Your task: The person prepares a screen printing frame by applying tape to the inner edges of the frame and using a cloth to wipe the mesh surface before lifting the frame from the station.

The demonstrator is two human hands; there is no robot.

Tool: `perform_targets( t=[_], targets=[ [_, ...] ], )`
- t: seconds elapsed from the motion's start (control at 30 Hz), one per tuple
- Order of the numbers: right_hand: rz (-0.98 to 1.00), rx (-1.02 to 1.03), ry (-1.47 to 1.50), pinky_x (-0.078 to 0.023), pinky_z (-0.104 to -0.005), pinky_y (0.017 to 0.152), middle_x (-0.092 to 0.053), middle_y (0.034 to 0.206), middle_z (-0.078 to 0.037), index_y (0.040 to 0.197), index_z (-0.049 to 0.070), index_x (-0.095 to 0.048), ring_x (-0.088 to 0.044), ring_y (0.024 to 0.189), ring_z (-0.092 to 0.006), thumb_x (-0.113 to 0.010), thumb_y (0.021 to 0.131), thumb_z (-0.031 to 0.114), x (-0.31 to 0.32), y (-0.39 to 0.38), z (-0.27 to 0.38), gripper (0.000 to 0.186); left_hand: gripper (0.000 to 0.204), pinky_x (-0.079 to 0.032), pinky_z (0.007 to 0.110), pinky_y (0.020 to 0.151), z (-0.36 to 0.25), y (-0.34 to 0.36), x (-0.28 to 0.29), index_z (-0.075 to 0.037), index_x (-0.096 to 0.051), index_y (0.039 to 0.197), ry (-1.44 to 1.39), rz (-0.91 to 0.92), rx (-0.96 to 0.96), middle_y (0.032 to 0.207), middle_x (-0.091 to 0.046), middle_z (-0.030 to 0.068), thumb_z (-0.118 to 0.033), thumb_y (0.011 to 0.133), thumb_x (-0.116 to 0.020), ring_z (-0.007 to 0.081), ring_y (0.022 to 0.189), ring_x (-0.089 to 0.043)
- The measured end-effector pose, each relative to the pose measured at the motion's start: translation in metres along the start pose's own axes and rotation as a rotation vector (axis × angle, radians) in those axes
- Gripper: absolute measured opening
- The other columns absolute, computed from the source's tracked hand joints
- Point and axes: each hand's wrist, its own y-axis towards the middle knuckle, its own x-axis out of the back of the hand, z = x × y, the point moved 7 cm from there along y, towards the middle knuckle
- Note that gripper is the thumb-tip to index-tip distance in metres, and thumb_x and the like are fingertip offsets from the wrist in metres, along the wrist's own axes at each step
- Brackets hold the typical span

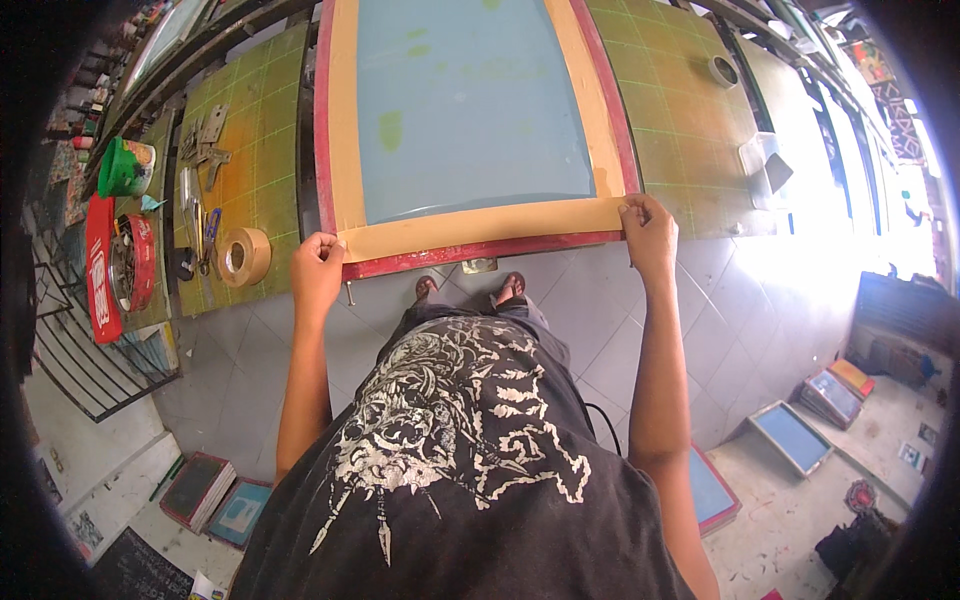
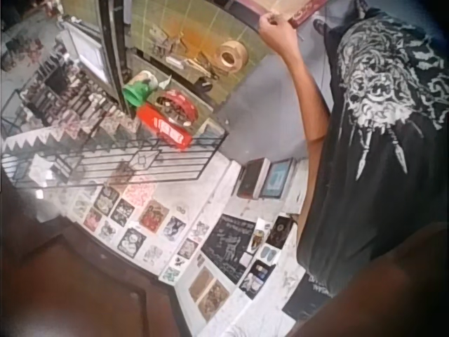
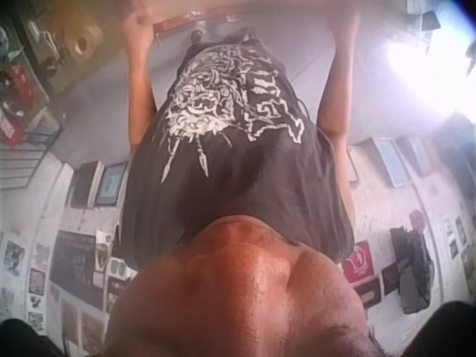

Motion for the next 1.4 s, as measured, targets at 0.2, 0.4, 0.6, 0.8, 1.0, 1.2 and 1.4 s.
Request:
perform_targets(
  t=[0.2,0.4,0.6,0.8,1.0,1.2,1.4],
  targets=[
    [-0.062,0.048,-0.024,-0.05,-0.0309,0.069,-0.068,0.079,-0.011,0.104,0.001,-0.07,-0.061,0.07,-0.0161,-0.067,0.085,0.016,0.001,-0.001,-0.001,0.024,0.012,-0.043,0.03,0.053,0.002,-0.001,-0.005,0.002,-0.064,0.084,-0.044,0.011,-0.004,0.063,-0.061,0.0061,-0.01,0.088,-0.064,0.0132,0.053,-0.055],
    [-0.062,0.003,-0.079,-0.051,-0.0317,0.07,-0.069,0.081,-0.012,0.104,0.001,-0.07,-0.062,0.071,-0.0189,-0.069,0.084,0.015,0.001,-0.005,0.01,0.025,0.013,-0.042,0.031,0.053,0.003,-0.001,-0.006,0.001,-0.062,0.083,-0.013,-0.004,-0.029,0.062,-0.059,0.0055,-0.01,0.088,-0.064,0.0135,0.053,-0.053],
    [-0.078,0.02,-0.119,-0.051,-0.0346,0.074,-0.07,0.084,-0.014,0.104,0.001,-0.07,-0.065,0.075,-0.0234,-0.069,0.083,0.015,0.002,-0.005,0.017,0.026,0.014,-0.043,0.032,0.054,0.004,-0.003,-0.007,0.001,-0.062,0.082,0.008,-0.01,-0.028,0.063,-0.06,0.0062,-0.011,0.088,-0.065,0.0147,0.054,-0.053],
    [-0.075,0.004,-0.152,-0.052,-0.0355,0.075,-0.07,0.085,-0.015,0.103,0.001,-0.071,-0.066,0.078,-0.026,-0.068,0.083,0.017,-0.001,-0.004,0.018,0.025,0.013,-0.042,0.03,0.056,0.001,-0.004,-0.006,0.0,-0.062,0.082,-0.003,-0.007,-0.026,0.066,-0.061,0.0043,-0.011,0.089,-0.065,0.0115,0.058,-0.053],
    [-0.099,0.018,-0.158,-0.052,-0.0357,0.076,-0.07,0.084,-0.016,0.104,0.001,-0.071,-0.067,0.078,-0.0264,-0.068,0.082,0.016,0.0,-0.003,0.014,0.026,0.013,-0.045,0.033,0.058,0.0,-0.005,-0.006,0.0,-0.064,0.083,0.056,-0.026,-0.022,0.066,-0.064,0.0083,-0.012,0.087,-0.066,0.0177,0.058,-0.058],
    [-0.098,0.001,-0.108,-0.053,-0.036,0.074,-0.071,0.085,-0.016,0.104,0.001,-0.071,-0.068,0.077,-0.0251,-0.069,0.083,0.016,-0.001,-0.002,0.01,0.026,0.015,-0.047,0.035,0.06,-0.003,-0.005,-0.005,0.0,-0.064,0.084,0.087,-0.033,-0.022,0.068,-0.065,0.0092,-0.014,0.087,-0.066,0.0202,0.06,-0.061],
    [-0.101,-0.016,-0.093,-0.052,-0.0332,0.071,-0.069,0.079,-0.013,0.103,-0.001,-0.07,-0.065,0.071,-0.0202,-0.069,0.083,0.013,-0.001,-0.003,0.009,0.025,0.014,-0.046,0.034,0.059,-0.005,-0.006,-0.004,0.0,-0.065,0.084,0.095,-0.052,-0.005,0.067,-0.065,0.0082,-0.014,0.086,-0.066,0.0184,0.059,-0.06]
  ],
)
